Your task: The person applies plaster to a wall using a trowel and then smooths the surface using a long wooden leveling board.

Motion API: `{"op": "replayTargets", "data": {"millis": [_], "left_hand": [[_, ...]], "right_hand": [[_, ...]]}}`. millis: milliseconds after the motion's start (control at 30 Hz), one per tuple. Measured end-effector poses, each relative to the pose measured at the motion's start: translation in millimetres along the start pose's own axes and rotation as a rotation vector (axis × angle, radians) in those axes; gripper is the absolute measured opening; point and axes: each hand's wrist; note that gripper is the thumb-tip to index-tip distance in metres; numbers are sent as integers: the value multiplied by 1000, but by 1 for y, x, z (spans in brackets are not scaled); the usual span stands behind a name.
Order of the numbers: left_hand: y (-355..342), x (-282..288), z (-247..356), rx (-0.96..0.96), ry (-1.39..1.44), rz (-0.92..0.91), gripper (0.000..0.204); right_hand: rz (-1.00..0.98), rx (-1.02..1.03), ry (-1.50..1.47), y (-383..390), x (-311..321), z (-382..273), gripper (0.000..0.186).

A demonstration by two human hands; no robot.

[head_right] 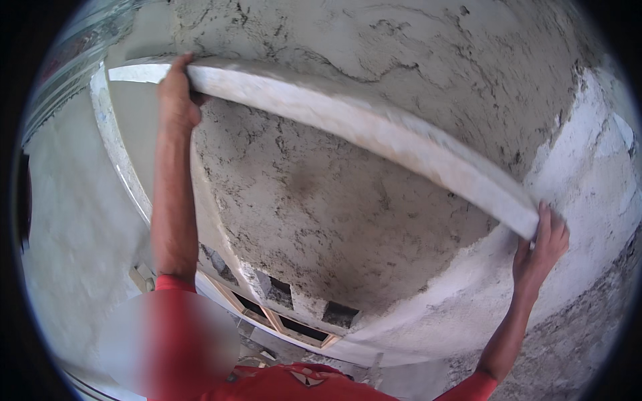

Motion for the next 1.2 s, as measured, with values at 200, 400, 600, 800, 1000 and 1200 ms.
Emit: {"op": "replayTargets", "data": {"millis": [200,400,600,800,1000,1200], "left_hand": [[-52,4,23,54,-32,15,28],[-120,44,61,56,-55,-20,32],[-103,34,48,114,-106,-97,36],[-24,1,38,211,-85,-243,35],[40,-39,31,168,-19,-265,48],[-18,-32,50,66,-21,-247,37]], "right_hand": [[70,36,36,-55,26,-19,72],[93,68,7,-116,48,-52,69],[55,94,27,-106,50,-34,68],[-19,74,9,-55,38,24,71],[-43,14,32,4,7,74,67],[58,49,58,-57,30,56,63]]}}
Point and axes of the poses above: each hand's wrist, its own y-axis away from the middle knuckle, its own x-axis out of the back of the hand, z = x × y, and after that the axes turned 14 degrees about -z, right-handed
